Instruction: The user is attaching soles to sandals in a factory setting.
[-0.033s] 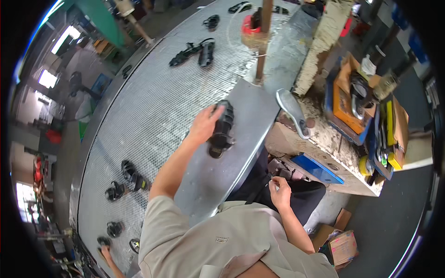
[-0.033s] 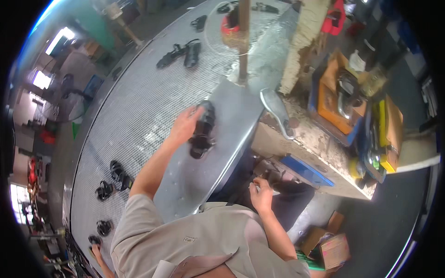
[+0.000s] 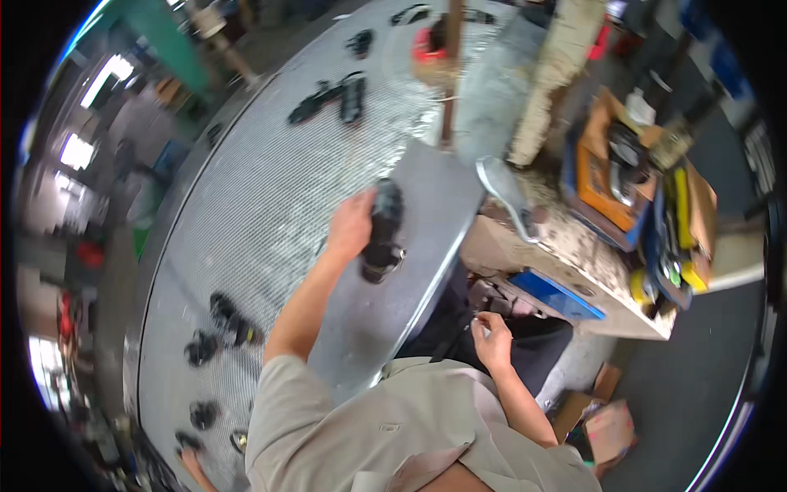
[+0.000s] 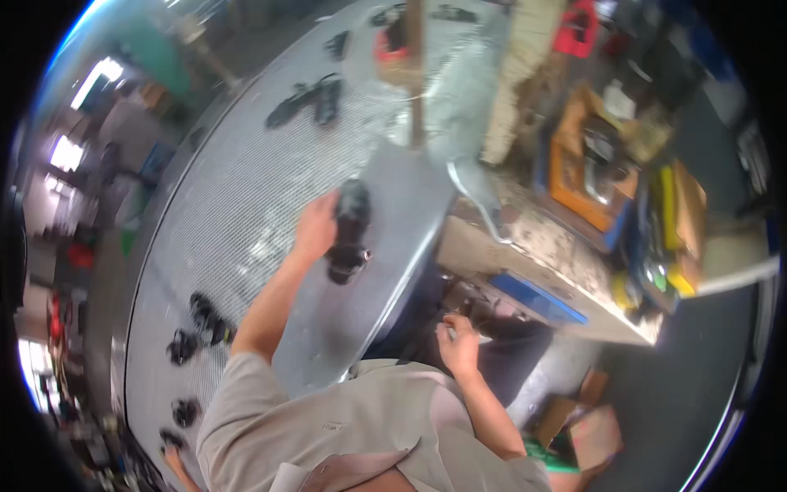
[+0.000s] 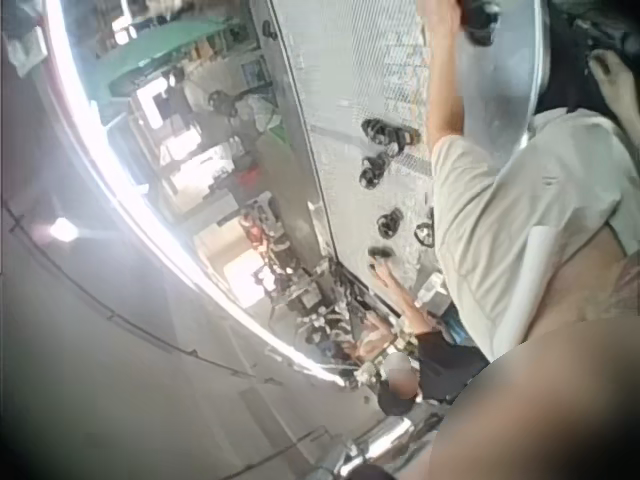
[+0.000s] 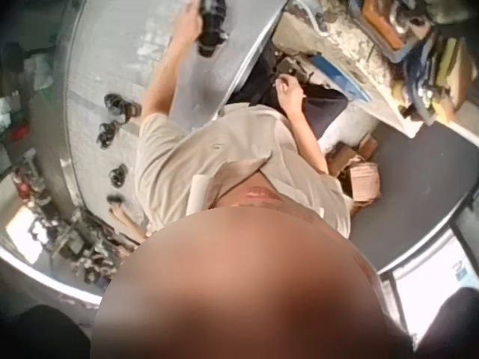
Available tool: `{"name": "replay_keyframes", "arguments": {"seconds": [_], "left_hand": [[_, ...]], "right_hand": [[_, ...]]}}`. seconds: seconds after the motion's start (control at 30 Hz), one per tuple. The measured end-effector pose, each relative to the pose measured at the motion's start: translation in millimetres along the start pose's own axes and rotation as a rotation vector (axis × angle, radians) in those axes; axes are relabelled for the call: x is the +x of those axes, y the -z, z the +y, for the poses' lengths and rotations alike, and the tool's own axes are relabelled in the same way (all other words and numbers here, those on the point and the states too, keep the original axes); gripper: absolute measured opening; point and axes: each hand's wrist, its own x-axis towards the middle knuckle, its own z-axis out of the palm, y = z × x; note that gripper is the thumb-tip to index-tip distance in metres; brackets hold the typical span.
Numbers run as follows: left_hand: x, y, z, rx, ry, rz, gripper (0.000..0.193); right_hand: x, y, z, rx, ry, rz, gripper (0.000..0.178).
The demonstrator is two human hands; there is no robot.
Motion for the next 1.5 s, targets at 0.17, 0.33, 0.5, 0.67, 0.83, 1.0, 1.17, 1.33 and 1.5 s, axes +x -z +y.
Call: {"name": "replay_keyframes", "arguments": {"seconds": [0.17, 0.33, 0.5, 0.67, 0.83, 1.0, 1.17, 1.33, 1.5], "left_hand": [[-40, -19, -162, -0.336, 0.503, -0.185, 0.048], [-22, -9, -83, -0.950, 0.757, -0.272, 0.035], [-5, -24, -40, -0.430, 0.857, -0.436, 0.052], [12, -59, -15, -0.186, 0.587, -0.086, 0.057], [1, -80, 39, -1.054, 0.593, -0.029, 0.033], [-24, -64, 94, -1.668, 0.491, -0.090, 0.040], [-28, -56, 155, -1.938, 0.349, -0.275, 0.044], [-70, -69, 189, -2.318, 0.279, -0.433, 0.071], [-91, -74, 174, -2.343, 0.268, -0.409, 0.085]], "right_hand": [[59, 24, -22, 0.031, 0.000, 0.069, 0.023], [144, 123, -20, -0.280, 0.183, 0.609, 0.037], [255, 172, -52, -0.395, 0.375, 0.910, 0.058], [334, 178, -57, -0.511, 0.244, 0.912, 0.079], [345, 194, -54, -0.496, 0.063, 0.853, 0.065], [263, 170, -65, -0.293, 0.228, 0.830, 0.067], [101, 87, -69, 0.361, 0.145, 0.504, 0.070], [33, 29, -101, 0.501, 0.222, 0.197, 0.078], [19, 38, -102, 0.421, 0.329, 0.107, 0.072]]}}
